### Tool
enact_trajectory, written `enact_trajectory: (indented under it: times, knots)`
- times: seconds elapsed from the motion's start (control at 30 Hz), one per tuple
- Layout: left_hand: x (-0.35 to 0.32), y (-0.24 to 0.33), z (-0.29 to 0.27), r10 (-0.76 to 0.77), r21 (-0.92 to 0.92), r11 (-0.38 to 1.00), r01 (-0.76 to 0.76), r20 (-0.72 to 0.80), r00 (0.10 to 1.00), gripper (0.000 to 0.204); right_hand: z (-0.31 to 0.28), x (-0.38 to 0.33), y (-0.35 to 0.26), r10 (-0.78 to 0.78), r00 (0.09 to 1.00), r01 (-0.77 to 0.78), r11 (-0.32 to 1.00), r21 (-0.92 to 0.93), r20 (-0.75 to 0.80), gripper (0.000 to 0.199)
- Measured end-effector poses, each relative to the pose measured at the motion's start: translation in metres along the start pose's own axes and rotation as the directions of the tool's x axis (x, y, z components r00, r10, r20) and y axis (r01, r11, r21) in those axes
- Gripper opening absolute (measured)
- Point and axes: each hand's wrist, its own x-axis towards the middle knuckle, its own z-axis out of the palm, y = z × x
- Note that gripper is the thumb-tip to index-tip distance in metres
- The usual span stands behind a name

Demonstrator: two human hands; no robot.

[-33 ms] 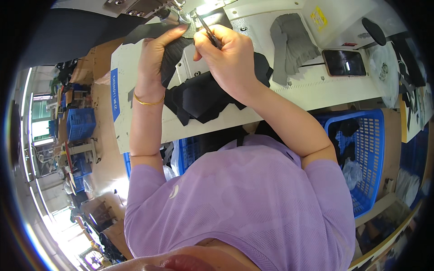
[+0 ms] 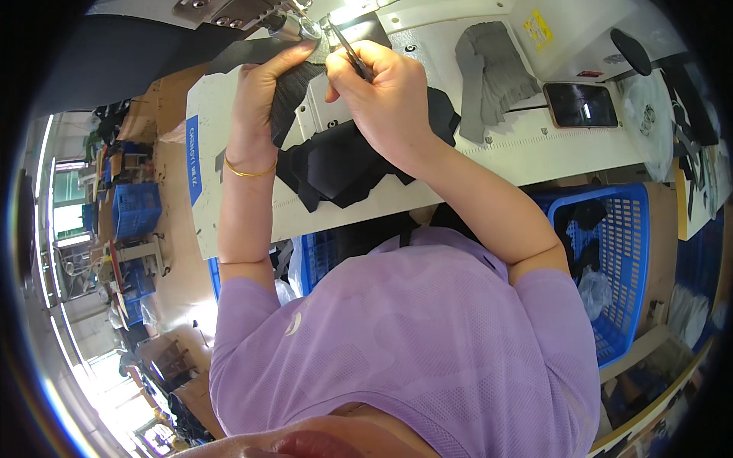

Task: Sewing together fabric components for footwear manufacturing.

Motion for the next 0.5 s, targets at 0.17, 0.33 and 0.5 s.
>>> enact_trajectory:
  times: [0.17,0.33,0.5]
  knots:
    - [0.002,-0.002,0.001,0.102,0.024,0.994,-0.102,-0.008,0.995,0.015,0.001,0.005,0.001,-0.067,0.998,0.067,0.998,-0.02,-0.006,0.024]
    - [-0.003,0.007,-0.006,-0.089,0.059,0.995,0.084,0.089,0.992,0.014,-0.001,0.0,-0.002,-0.016,1.0,0.017,1.0,-0.008,0.008,0.024]
    - [0.001,0.007,-0.011,-0.043,0.08,0.996,0.033,0.131,0.99,0.015,0.001,0.002,-0.002,-0.024,1.0,0.024,1.0,-0.002,0.017,0.025]
